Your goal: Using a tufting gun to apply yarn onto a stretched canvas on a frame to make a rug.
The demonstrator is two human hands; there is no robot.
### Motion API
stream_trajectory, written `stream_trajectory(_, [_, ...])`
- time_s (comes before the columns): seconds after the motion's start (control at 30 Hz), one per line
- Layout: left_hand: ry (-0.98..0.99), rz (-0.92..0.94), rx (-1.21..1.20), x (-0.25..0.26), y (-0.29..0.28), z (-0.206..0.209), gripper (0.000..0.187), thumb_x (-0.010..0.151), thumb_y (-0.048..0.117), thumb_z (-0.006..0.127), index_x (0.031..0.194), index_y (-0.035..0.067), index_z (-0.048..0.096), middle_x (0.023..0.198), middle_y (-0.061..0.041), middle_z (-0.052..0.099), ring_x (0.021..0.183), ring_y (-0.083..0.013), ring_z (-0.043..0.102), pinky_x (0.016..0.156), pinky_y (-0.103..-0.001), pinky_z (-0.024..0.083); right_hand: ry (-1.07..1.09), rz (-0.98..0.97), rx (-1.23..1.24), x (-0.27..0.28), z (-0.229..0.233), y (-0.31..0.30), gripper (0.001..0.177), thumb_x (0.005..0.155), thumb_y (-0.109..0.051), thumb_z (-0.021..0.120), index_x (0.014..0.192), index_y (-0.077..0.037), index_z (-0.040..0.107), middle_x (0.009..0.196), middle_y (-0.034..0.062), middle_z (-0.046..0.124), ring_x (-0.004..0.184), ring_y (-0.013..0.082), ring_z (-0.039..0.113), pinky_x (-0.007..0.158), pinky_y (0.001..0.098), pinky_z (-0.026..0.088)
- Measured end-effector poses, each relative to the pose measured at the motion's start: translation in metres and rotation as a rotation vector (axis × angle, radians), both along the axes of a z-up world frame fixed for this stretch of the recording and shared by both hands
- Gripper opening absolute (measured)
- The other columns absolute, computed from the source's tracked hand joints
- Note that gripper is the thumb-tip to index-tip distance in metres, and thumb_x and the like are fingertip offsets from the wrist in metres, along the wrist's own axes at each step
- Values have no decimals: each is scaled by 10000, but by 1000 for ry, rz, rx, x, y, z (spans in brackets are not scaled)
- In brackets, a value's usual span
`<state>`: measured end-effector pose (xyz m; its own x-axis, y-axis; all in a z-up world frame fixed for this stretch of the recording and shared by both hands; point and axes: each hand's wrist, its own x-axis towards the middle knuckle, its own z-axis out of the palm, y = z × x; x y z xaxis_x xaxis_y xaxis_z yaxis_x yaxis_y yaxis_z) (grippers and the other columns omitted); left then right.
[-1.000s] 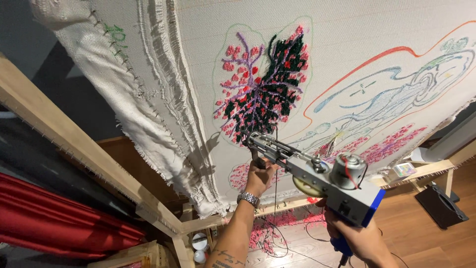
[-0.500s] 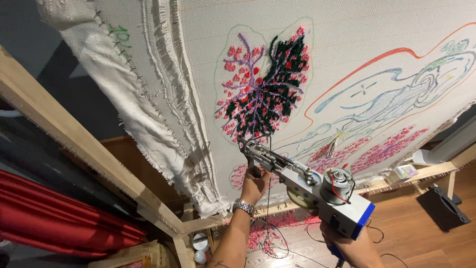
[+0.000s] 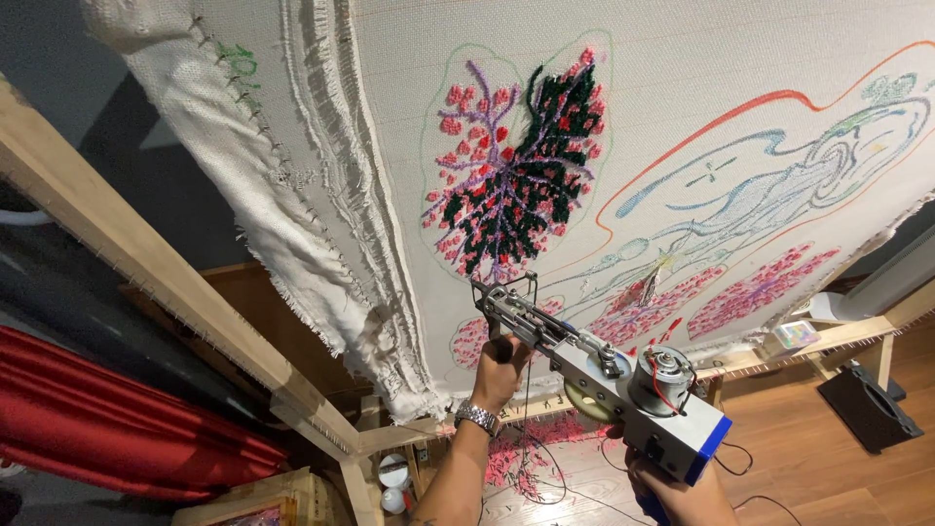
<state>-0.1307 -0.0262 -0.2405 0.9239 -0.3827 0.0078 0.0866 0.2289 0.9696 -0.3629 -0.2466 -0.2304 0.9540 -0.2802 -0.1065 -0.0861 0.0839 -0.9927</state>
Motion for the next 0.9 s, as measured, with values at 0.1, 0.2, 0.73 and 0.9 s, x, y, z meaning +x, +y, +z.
stream_trajectory(0.1, [96, -1, -96, -3, -1, 2, 239, 1015, 250, 570, 853, 83, 620, 687, 6, 632, 423, -59, 458, 360, -236, 317, 13, -24, 12, 0, -4, 1, 330, 734, 72, 724, 1050, 29, 639, 729, 137, 676, 564, 221, 653, 483, 385, 540])
stream_trajectory(0.2, [15, 15, -67, 1, -1, -20, 148, 968, 141, 673, 870, 58, 600, 715, -14, 600, 437, -66, 462, 366, -247, 336, 8, -14, 10, 0, -4, 4, 356, 716, 81, 719, 1054, 21, 625, 734, 132, 675, 570, 220, 656, 487, 387, 546])
stream_trajectory(0.73, [-119, -7, 32, -3, 11, -9, 171, 967, 126, 748, 955, -39, 705, 742, -66, 660, 496, -104, 560, 454, -272, 453, -62, -65, 12, -9, -42, -1, 435, 715, 144, 699, 1128, 45, 609, 793, 161, 695, 629, 220, 654, 550, 367, 535])
stream_trajectory(0.9, [-133, 0, 137, -17, 18, 54, 199, 910, 219, 743, 995, 45, 700, 840, -7, 742, 648, -75, 665, 481, -250, 508, -38, -60, 29, -3, -37, -2, 393, 740, 132, 700, 1118, 61, 616, 825, 169, 693, 660, 225, 661, 573, 375, 544])
